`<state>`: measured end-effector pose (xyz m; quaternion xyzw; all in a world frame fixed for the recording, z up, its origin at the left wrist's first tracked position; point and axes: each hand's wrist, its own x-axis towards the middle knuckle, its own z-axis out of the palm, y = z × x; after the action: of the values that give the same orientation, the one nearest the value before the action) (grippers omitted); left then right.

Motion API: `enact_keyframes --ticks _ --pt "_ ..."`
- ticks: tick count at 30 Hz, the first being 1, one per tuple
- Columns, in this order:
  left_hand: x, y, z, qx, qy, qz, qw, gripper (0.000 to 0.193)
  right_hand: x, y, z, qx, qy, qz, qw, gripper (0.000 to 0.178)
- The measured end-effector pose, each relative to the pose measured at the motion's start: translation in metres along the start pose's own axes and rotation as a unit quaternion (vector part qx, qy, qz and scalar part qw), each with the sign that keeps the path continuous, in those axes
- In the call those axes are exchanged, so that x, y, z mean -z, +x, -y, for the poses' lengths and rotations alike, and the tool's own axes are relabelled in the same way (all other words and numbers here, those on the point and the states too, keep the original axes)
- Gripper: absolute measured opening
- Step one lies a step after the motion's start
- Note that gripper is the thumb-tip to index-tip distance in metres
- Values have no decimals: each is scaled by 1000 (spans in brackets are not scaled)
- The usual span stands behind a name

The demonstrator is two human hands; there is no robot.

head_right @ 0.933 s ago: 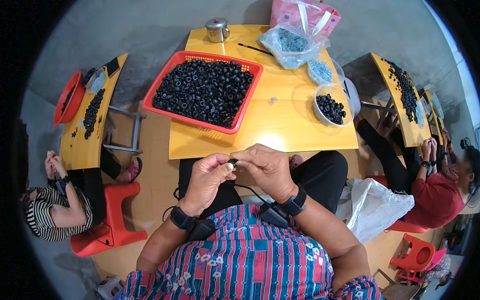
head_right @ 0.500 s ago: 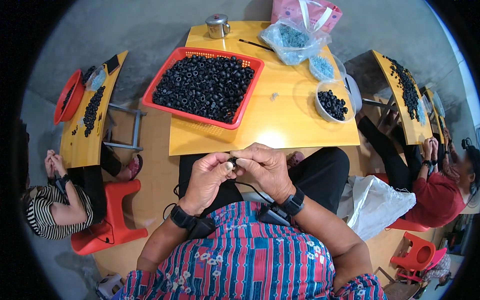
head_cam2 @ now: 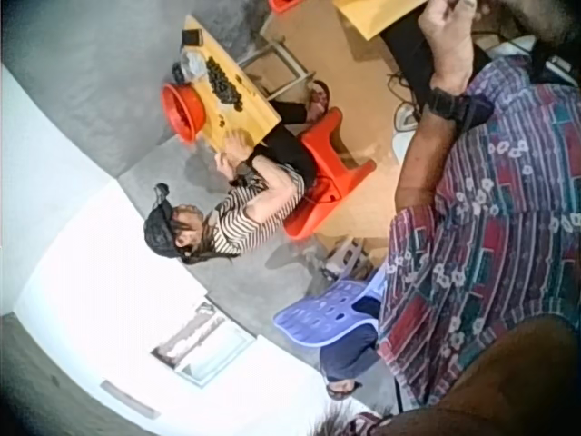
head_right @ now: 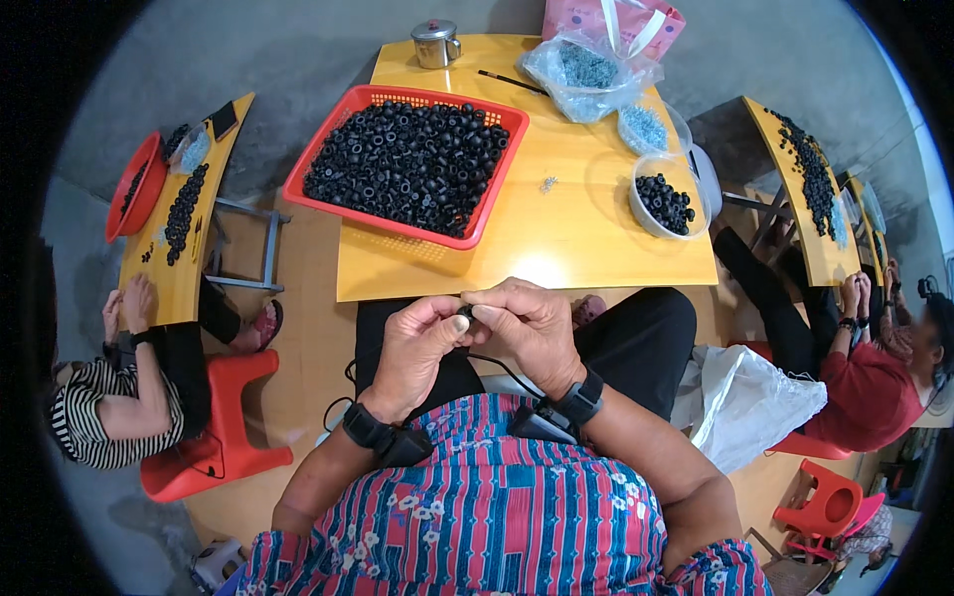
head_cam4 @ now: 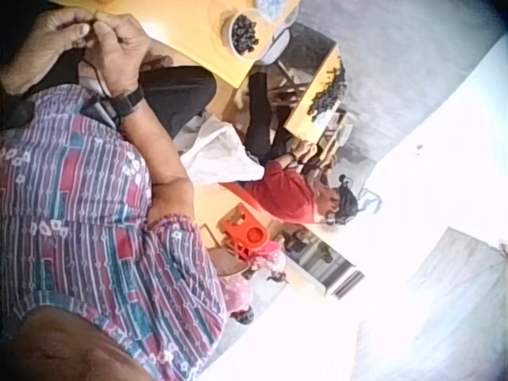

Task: Sorting and assembling small plastic or rubber components at a manufacturing workstation.

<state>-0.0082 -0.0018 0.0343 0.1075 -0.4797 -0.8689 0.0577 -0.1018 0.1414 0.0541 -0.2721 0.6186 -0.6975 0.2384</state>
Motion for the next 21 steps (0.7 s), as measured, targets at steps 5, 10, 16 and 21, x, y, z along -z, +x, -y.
enact_keyframes --ticks 5,10,16,21 --pt "3 1 3 -10 18 -4 1000 17 4 4 -7 -78 96 14 992 14" --pt "4 0 4 -24 38 -16 999 19 10 11 -7 -202 234 46 950 14" --pt "4 3 2 -64 84 -20 994 16 8 11 -13 -263 352 61 896 17" --pt "0 2 -5 -90 114 -26 989 17 8 12 -10 -296 324 89 894 21"
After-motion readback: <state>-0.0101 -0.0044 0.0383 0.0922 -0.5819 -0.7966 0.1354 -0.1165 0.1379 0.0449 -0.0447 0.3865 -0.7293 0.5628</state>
